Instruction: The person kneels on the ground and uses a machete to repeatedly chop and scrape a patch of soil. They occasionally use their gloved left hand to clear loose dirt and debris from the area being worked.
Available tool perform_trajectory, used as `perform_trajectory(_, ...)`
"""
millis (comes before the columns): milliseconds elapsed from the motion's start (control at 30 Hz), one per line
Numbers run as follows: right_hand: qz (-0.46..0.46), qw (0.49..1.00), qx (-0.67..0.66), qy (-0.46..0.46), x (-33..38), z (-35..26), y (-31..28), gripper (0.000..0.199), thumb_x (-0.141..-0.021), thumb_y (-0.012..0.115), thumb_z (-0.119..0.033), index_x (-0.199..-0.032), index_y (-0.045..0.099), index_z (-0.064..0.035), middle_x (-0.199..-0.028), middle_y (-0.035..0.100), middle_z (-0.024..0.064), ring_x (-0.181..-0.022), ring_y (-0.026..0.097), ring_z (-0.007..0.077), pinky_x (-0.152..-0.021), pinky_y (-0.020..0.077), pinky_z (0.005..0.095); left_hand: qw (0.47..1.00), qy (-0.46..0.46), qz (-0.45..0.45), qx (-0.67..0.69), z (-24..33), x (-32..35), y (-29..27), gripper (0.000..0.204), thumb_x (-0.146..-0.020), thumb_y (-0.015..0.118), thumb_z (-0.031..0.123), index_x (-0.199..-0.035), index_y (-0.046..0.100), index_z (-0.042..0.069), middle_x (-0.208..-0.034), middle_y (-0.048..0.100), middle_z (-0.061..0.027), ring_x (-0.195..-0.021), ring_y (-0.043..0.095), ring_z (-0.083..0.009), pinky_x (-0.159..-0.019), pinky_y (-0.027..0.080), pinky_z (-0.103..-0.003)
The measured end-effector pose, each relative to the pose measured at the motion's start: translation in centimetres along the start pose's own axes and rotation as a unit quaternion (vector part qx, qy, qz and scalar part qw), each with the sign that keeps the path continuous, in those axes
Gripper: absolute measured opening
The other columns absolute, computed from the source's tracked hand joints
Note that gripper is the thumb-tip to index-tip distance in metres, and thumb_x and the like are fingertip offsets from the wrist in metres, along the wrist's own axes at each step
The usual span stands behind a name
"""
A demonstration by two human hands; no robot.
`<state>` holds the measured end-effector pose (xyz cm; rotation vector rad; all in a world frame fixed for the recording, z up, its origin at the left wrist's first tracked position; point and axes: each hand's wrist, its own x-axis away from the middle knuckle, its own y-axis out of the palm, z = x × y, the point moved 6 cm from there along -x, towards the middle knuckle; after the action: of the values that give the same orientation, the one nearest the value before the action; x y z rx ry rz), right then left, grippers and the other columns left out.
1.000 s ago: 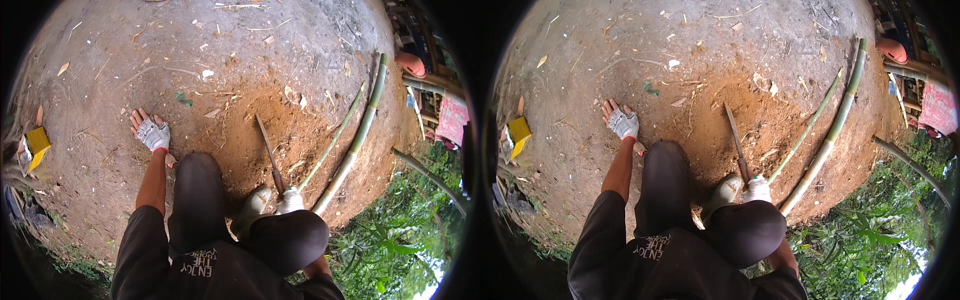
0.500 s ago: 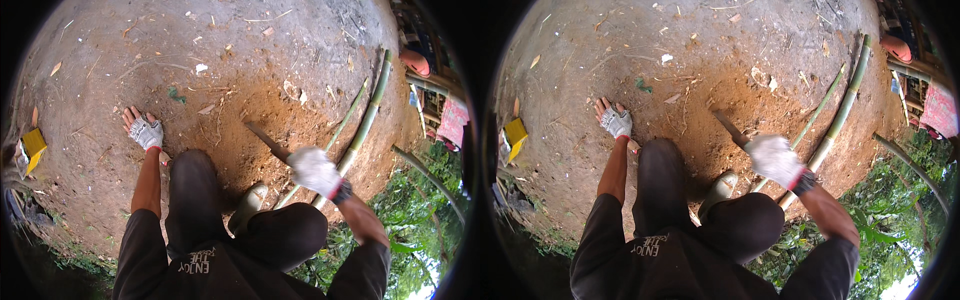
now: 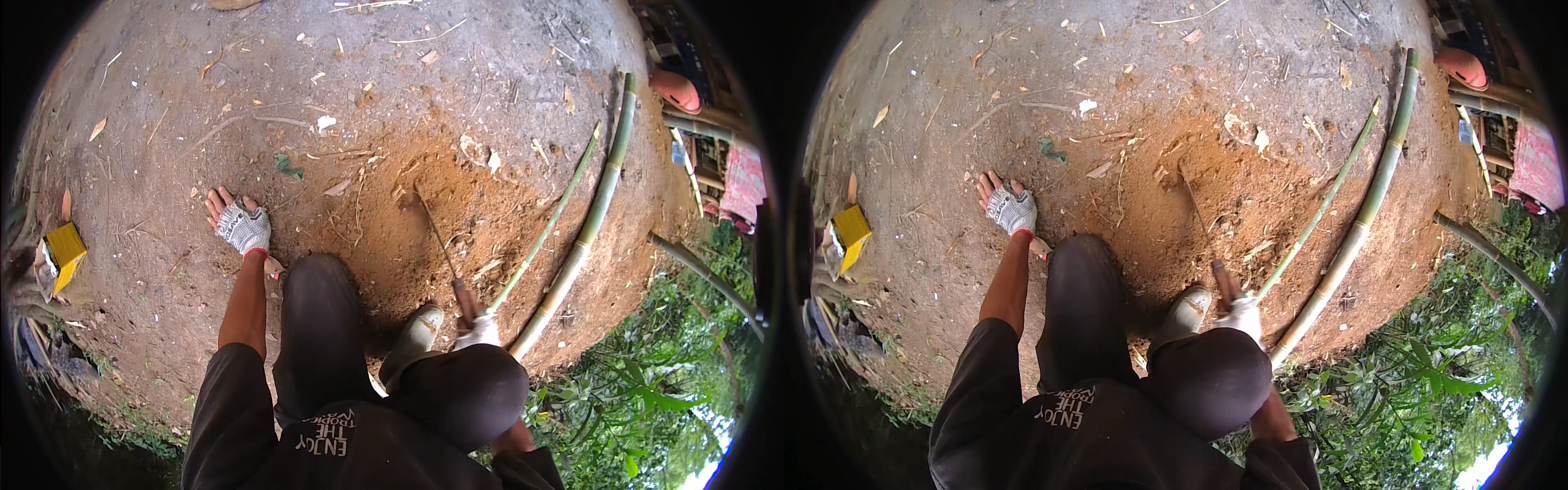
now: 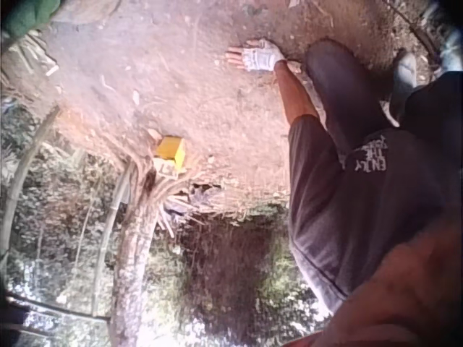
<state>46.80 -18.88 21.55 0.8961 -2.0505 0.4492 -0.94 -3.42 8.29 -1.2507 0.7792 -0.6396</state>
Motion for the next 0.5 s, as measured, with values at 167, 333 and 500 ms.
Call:
perform_trajectory(167,-0.096,0.894,0.415,-0.142,11.4,-17.7,6.9,0.054,-0.091,0.050,-0.008,-0.140,0.036,0.0084,-0.083,0.060,0.0067,-0.057,0.055,0.0101,-0.052,0.0475,0.0220,1.000,0.019,0.007,0.020,-0.8,-1.6,-2.2,0.060,-0.093,0.047,0.030,-0.146,0.034,0.005,-0.154,0.027,-0.0157,-0.144,0.019,-0.0339,-0.116,0.012,-0.051)
perform_trajectory(333,-0.030,0.952,0.290,-0.092,14.4,-21.1,11.5,0.063,-0.089,0.059,-0.011,-0.143,0.032,0.0047,-0.077,0.058,0.0084,-0.056,0.055,0.0133,-0.048,0.0515,0.0284,0.999,0.022,0.023,0.028,-1.1,-4.5,-1.0,0.061,-0.092,0.048,0.030,-0.146,0.033,0.006,-0.155,0.026,-0.0152,-0.144,0.019,-0.0337,-0.116,0.012,-0.051)
perform_trajectory(500,-0.039,0.934,0.349,-0.061,1.8,-16.0,14.9,0.052,-0.093,0.052,-0.013,-0.140,0.038,0.0030,-0.073,0.057,0.0089,-0.050,0.052,0.0138,-0.042,0.0484,0.0289,1.000,0.020,0.015,0.018,-0.3,-6.4,2.3,0.063,-0.091,0.049,0.030,-0.147,0.032,0.006,-0.154,0.027,-0.0151,-0.144,0.021,-0.0349,-0.116,0.013,-0.051)
